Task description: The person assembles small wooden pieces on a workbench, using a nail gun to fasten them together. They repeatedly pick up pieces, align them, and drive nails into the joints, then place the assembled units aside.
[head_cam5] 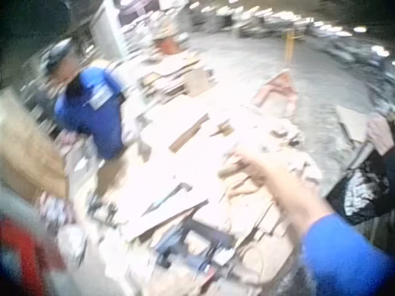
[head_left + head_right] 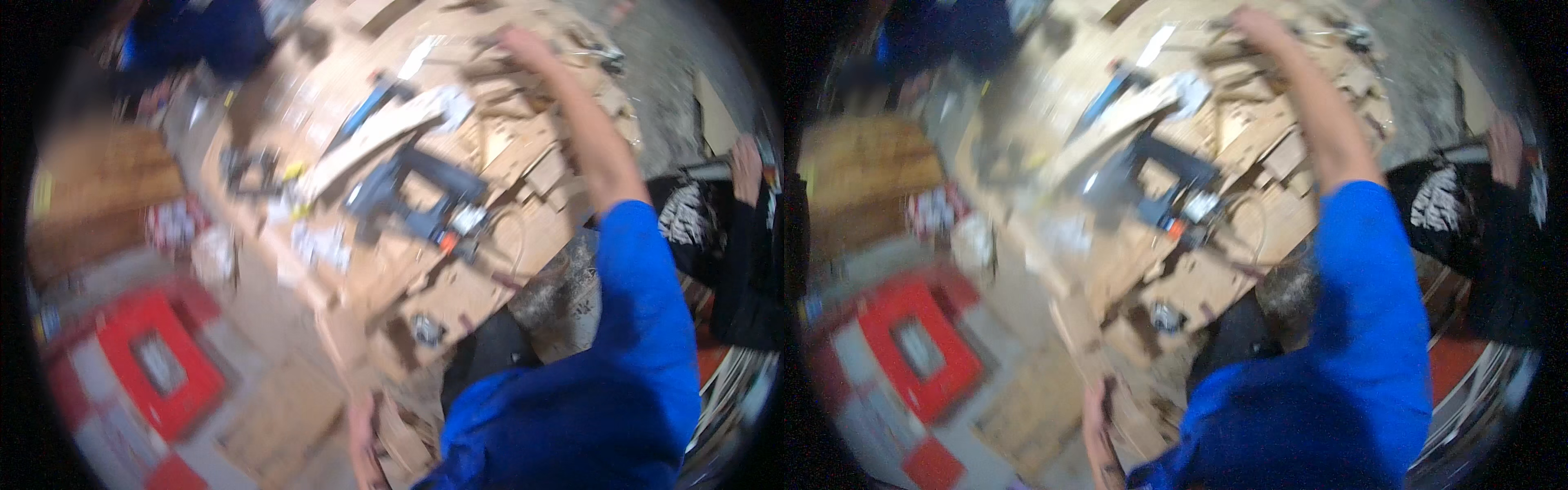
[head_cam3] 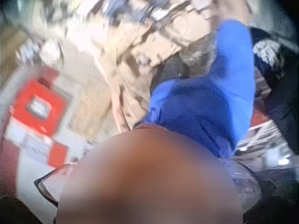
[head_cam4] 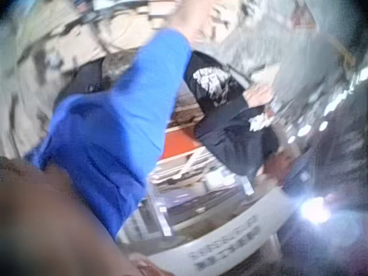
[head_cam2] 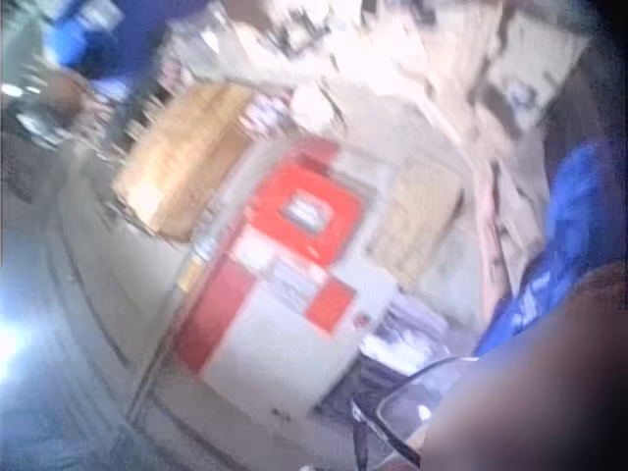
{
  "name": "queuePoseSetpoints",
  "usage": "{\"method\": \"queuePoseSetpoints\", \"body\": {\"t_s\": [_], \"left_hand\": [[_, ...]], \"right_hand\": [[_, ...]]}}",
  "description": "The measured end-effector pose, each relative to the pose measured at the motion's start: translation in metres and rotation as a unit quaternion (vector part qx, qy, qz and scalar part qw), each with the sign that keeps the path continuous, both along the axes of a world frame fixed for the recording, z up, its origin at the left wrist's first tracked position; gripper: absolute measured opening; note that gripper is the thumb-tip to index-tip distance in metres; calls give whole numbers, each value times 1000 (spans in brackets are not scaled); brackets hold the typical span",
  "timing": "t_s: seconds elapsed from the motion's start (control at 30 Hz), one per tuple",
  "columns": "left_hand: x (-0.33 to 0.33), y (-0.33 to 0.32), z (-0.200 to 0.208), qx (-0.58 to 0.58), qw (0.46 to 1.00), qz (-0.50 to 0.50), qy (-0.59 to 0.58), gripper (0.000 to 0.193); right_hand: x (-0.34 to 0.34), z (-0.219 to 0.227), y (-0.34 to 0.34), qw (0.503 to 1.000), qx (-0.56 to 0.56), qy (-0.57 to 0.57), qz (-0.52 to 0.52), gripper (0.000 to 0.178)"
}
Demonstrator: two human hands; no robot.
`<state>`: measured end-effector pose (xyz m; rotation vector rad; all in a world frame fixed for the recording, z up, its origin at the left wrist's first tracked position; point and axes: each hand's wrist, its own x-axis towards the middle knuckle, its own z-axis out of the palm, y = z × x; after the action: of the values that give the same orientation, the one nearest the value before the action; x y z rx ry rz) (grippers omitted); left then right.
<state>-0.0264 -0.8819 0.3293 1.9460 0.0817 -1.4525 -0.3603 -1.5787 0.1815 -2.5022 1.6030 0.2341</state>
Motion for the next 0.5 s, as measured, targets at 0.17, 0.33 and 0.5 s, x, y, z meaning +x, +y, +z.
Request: {"method": "queuePoseSetpoints", "body": {"t_s": [0.17, 0.33, 0.5], "left_hand": [[5, -4, 60, -103, 978, 155, 91, 51], [6, 18, 138, -207, 947, 190, 159, 54], [-1, 70, 188, -292, 912, 214, 193, 56]], "right_hand": [[25, 134, 154, 949, 72, -300, 58, 46], [51, 257, 371, 881, 274, -312, 227, 39], [79, 294, 475, 861, 331, -235, 306, 39]]}}
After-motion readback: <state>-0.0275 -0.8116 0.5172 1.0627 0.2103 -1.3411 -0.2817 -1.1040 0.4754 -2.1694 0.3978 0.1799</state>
